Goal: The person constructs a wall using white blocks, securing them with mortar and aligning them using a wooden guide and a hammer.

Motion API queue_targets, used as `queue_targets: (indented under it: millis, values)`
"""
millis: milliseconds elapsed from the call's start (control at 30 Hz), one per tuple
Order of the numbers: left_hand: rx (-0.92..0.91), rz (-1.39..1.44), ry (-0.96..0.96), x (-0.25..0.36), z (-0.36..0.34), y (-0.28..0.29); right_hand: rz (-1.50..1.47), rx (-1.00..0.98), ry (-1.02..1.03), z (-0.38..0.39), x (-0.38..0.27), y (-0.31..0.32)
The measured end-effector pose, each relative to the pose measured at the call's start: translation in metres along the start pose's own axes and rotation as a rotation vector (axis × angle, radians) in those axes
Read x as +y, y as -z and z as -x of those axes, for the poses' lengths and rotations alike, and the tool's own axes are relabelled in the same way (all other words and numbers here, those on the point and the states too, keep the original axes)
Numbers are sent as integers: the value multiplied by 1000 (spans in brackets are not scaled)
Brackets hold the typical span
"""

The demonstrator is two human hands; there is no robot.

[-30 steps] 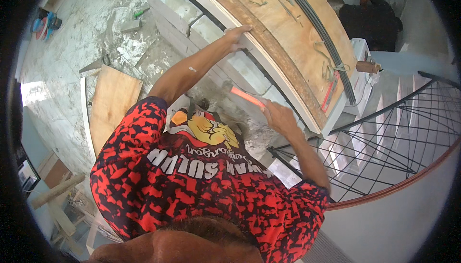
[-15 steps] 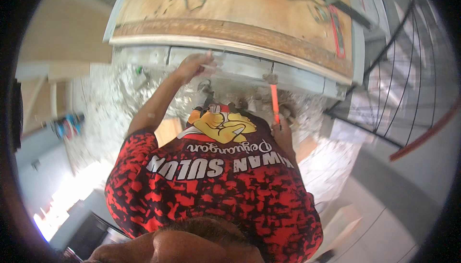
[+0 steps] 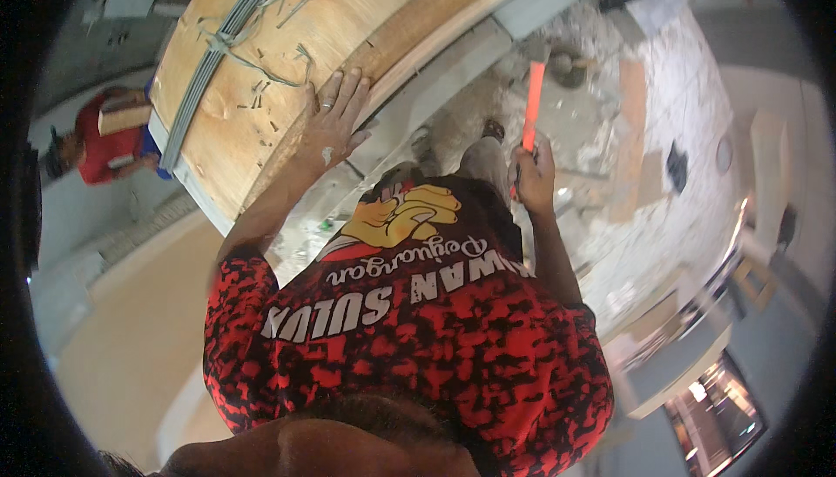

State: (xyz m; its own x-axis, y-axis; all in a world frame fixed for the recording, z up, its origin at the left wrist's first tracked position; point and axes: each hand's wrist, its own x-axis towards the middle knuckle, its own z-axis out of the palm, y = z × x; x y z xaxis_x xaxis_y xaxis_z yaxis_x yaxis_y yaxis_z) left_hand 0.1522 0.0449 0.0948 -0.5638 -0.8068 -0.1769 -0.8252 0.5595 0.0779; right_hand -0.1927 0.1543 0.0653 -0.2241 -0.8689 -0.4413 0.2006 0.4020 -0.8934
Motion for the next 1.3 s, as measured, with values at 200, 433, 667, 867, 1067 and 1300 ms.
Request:
queue_targets:
  millis: [200, 433, 667, 867, 1067, 1300]
  values:
    - [108, -65, -89, -8, 11, -18, -142, 97, 99, 49, 47, -46]
    - [129, -125, -127, -16, 7, -17, -358, -3, 59, 74, 57, -123]
    - [217, -70, -185, -15, 5, -21, -752, 191, 136, 91, 73, -202]
    - [286, 7, -337, -27, -2, -31, -784, 221, 231, 65, 77, -264]
    - [340, 32, -464, -31, -7, -36, -954, 608, 383, 60, 72, -300]
    - [351, 36, -432, -33, -9, -39, -970, 619, 405, 64, 88, -297]
